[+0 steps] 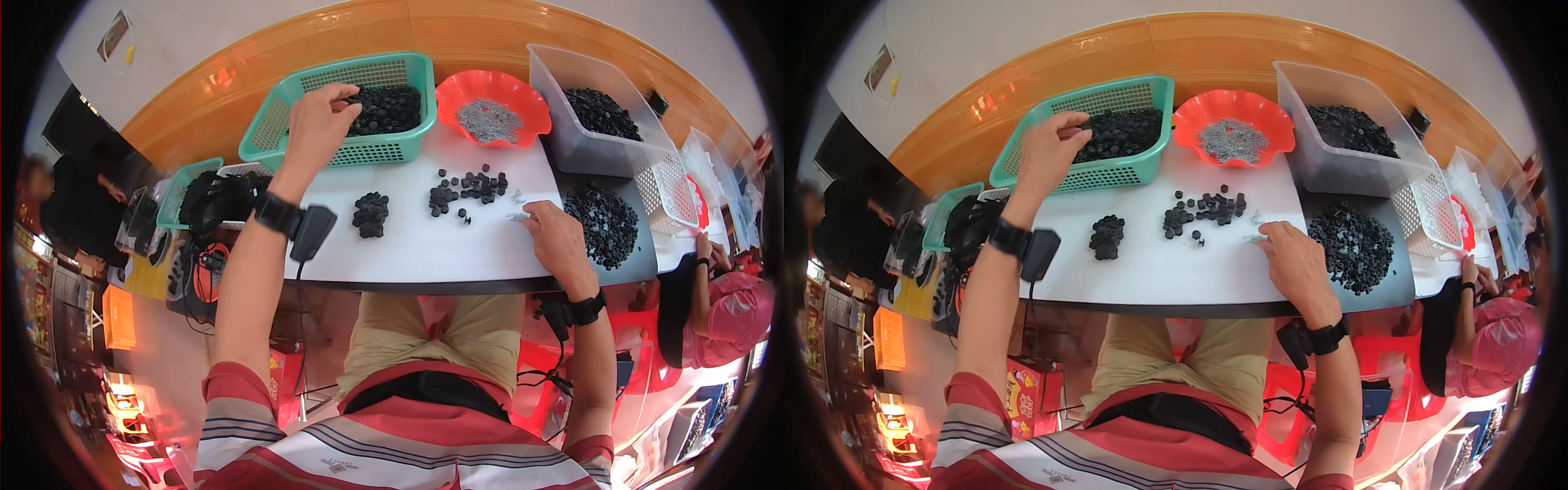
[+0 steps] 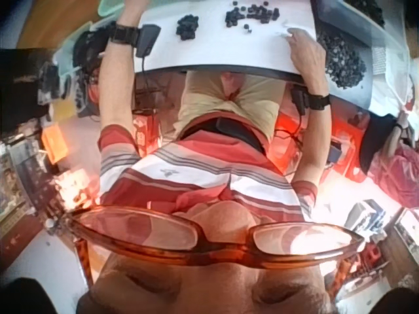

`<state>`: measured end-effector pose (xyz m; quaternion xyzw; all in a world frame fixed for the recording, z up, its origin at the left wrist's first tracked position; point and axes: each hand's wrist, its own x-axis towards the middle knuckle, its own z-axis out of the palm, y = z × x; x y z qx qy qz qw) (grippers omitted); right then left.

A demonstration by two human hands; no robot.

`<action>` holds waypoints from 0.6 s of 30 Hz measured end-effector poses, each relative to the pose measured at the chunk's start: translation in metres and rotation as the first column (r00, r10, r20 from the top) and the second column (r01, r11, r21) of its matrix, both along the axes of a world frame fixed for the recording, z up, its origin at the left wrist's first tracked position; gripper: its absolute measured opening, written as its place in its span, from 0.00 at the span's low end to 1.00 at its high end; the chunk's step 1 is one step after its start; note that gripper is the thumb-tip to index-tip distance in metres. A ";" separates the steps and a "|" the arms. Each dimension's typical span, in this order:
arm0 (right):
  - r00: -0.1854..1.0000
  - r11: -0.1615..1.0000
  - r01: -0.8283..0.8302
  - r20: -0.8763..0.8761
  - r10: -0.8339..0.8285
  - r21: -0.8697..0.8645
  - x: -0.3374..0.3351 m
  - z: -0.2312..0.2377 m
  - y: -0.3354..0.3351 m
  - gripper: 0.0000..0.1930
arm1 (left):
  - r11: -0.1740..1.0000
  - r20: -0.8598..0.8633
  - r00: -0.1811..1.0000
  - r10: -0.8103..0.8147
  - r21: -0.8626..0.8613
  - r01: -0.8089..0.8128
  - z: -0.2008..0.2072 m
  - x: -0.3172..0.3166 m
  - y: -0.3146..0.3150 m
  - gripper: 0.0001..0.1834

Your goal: Manually assemble small plastic/rubber components with pins.

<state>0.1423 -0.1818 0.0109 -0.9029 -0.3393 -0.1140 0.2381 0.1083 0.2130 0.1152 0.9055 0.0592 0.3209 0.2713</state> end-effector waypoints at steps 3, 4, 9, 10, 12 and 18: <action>0.997 0.994 0.047 -0.059 -0.042 0.097 -0.004 0.004 -0.002 0.09 | 1.000 -0.016 1.000 0.006 -0.016 -0.006 0.002 0.000 -0.011 0.14; 0.993 0.982 0.074 -0.104 -0.056 0.176 -0.007 0.005 -0.001 0.09 | 0.999 -0.011 1.000 0.005 -0.040 -0.005 0.000 -0.007 -0.022 0.14; 0.968 0.926 0.022 -0.239 0.074 0.377 -0.042 0.014 0.010 0.10 | 0.801 -0.065 0.925 -0.374 -0.526 0.286 -0.050 -0.066 -0.130 0.11; 0.967 0.896 -0.038 -0.209 0.144 0.442 -0.050 0.012 0.011 0.11 | 0.739 -0.118 0.894 -0.432 -0.614 0.276 -0.053 -0.076 -0.150 0.11; 0.957 0.895 -0.079 -0.217 0.191 0.440 -0.064 0.018 0.016 0.11 | 0.556 -0.051 0.818 -0.573 -0.758 0.342 -0.075 -0.084 -0.171 0.12; 0.955 0.931 -0.284 -0.021 0.296 0.230 -0.082 0.025 0.015 0.10 | 0.279 -0.029 0.680 -0.733 -0.924 0.261 -0.085 -0.094 -0.177 0.11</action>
